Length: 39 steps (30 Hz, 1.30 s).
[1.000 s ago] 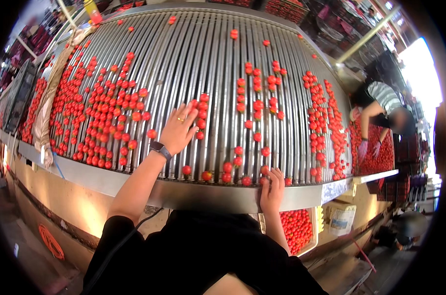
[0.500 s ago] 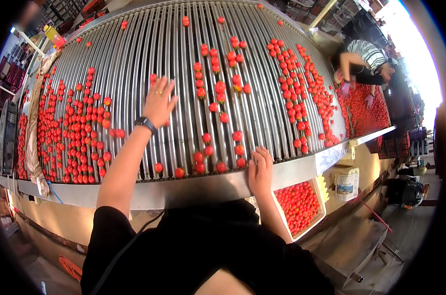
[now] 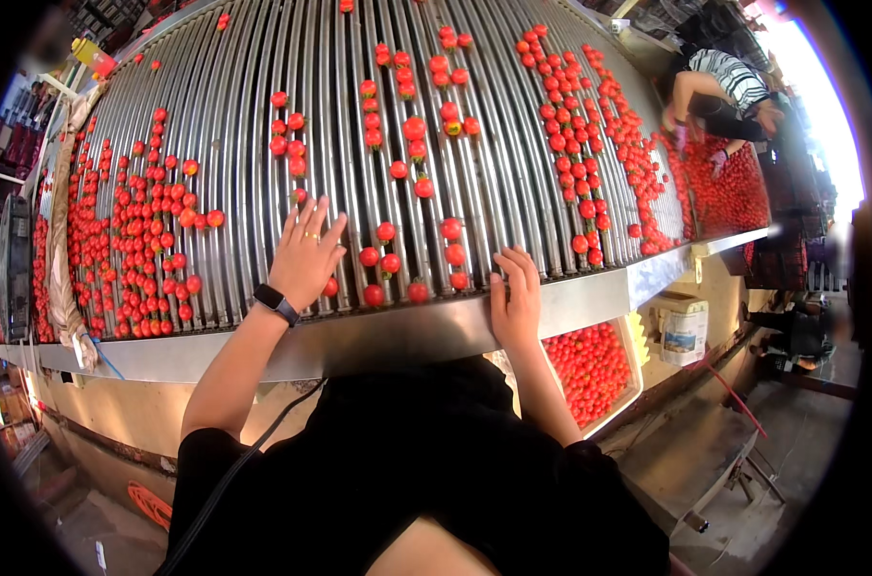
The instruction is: The person sorts tomatoes on a metal roller conveyor belt by hand, picking out discolored or damaged items and placing them into a white bin while pushing the acceptable red ones along the rollers.
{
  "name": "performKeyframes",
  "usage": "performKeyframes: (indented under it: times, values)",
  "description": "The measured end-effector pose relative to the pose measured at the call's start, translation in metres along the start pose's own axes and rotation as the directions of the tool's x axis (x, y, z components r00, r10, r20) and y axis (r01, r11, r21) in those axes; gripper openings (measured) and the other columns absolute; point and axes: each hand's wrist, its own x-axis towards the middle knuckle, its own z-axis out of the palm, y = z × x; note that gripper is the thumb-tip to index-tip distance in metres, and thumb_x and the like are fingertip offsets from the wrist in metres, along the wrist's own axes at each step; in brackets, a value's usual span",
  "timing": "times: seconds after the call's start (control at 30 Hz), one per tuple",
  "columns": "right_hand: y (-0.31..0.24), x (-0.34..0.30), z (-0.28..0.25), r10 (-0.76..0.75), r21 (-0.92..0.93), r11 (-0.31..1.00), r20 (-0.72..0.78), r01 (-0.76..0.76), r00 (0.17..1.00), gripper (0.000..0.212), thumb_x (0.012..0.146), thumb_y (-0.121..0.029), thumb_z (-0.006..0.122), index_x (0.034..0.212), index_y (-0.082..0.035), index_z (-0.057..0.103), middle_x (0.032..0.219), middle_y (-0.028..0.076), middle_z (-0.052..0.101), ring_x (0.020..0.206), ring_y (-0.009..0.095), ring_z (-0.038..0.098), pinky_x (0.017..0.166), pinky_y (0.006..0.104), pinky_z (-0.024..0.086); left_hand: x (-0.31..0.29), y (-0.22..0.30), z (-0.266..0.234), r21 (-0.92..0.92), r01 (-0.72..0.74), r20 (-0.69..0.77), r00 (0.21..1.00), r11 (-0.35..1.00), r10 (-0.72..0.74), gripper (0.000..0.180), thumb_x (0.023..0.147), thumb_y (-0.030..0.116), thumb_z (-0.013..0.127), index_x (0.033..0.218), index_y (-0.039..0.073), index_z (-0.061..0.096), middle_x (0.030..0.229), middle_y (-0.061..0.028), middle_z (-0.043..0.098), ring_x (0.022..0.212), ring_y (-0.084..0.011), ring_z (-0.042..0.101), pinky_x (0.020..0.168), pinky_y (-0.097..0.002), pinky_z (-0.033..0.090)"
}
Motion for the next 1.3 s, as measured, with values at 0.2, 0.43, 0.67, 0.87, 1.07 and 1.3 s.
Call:
performKeyframes:
  times: [0.2,0.43,0.67,0.87,1.07,1.3]
  values:
    - [0.007,0.001,-0.003,-0.003,0.015,1.000,-0.027,0.003,1.000,0.024,0.087,-0.007,0.055,0.111,-0.003,0.056,0.117,0.016,0.054,0.118,0.036,0.046,0.099,0.0448,0.036,0.020,0.036,0.014,-0.428,-0.222,-0.050,0.974,0.876,0.222,0.043,0.087,0.025,0.059,0.127,0.010,0.051,0.139,-0.0129,0.040,0.126,-0.0326,0.039,0.104,-0.0443,0.033]
    - [0.014,0.001,-0.012,0.010,0.008,1.000,-0.030,-0.009,1.000,0.024,0.086,-0.006,0.055,0.110,-0.003,0.057,0.116,0.015,0.055,0.117,0.036,0.047,0.098,0.0439,0.038,0.042,0.046,-0.004,-0.417,-0.113,0.192,0.959,0.902,0.208,0.029,0.077,0.026,0.069,0.094,0.003,0.061,0.115,-0.0135,0.051,0.107,-0.0332,0.048,0.092,-0.0405,0.042]
    - [0.023,0.002,-0.018,0.009,0.054,0.999,-0.056,-0.006,0.998,0.022,0.086,-0.005,0.055,0.108,-0.002,0.058,0.115,0.016,0.056,0.114,0.036,0.049,0.096,0.0423,0.039,0.038,0.064,-0.016,-0.442,-0.166,0.002,0.982,0.882,0.187,0.028,0.077,0.022,0.070,0.097,0.007,0.056,0.105,-0.0096,0.052,0.099,-0.0311,0.052,0.086,-0.0396,0.044]
    - [-0.016,-0.017,-0.022,0.329,0.672,-0.448,0.738,-0.590,0.590,0.032,0.099,-0.028,0.039,0.124,-0.009,0.048,0.113,0.007,0.056,0.106,0.017,0.054,0.090,0.0304,0.044,0.057,0.147,-0.042,-0.579,-0.612,-0.290,0.772,0.538,0.566,0.043,0.077,0.029,0.071,0.113,0.010,0.057,0.126,-0.0117,0.051,0.113,-0.0311,0.051,0.095,-0.0440,0.041]
    - [0.061,-0.056,-0.102,0.362,0.750,-0.338,0.661,-0.568,0.657,0.027,0.096,-0.029,0.045,0.083,-0.008,0.054,0.076,0.002,0.052,0.044,0.006,0.029,0.038,0.0201,0.021,0.050,0.131,-0.027,-0.634,-0.403,-0.122,0.895,0.660,0.429,0.043,0.089,0.028,0.057,0.124,0.006,0.051,0.137,-0.0131,0.044,0.129,-0.0304,0.038,0.108,-0.0461,0.028]
    - [0.156,-0.113,-0.213,0.824,0.295,0.554,-0.064,-0.778,0.562,0.022,0.092,-0.021,0.052,0.102,-0.003,0.057,0.098,0.011,0.056,0.083,0.018,0.052,0.072,0.0280,0.041,0.041,0.118,0.019,-0.422,-0.461,-0.069,0.875,0.781,0.479,0.035,0.087,0.018,0.058,0.121,0.014,0.055,0.140,-0.0091,0.042,0.130,-0.0301,0.036,0.109,-0.0485,0.027]
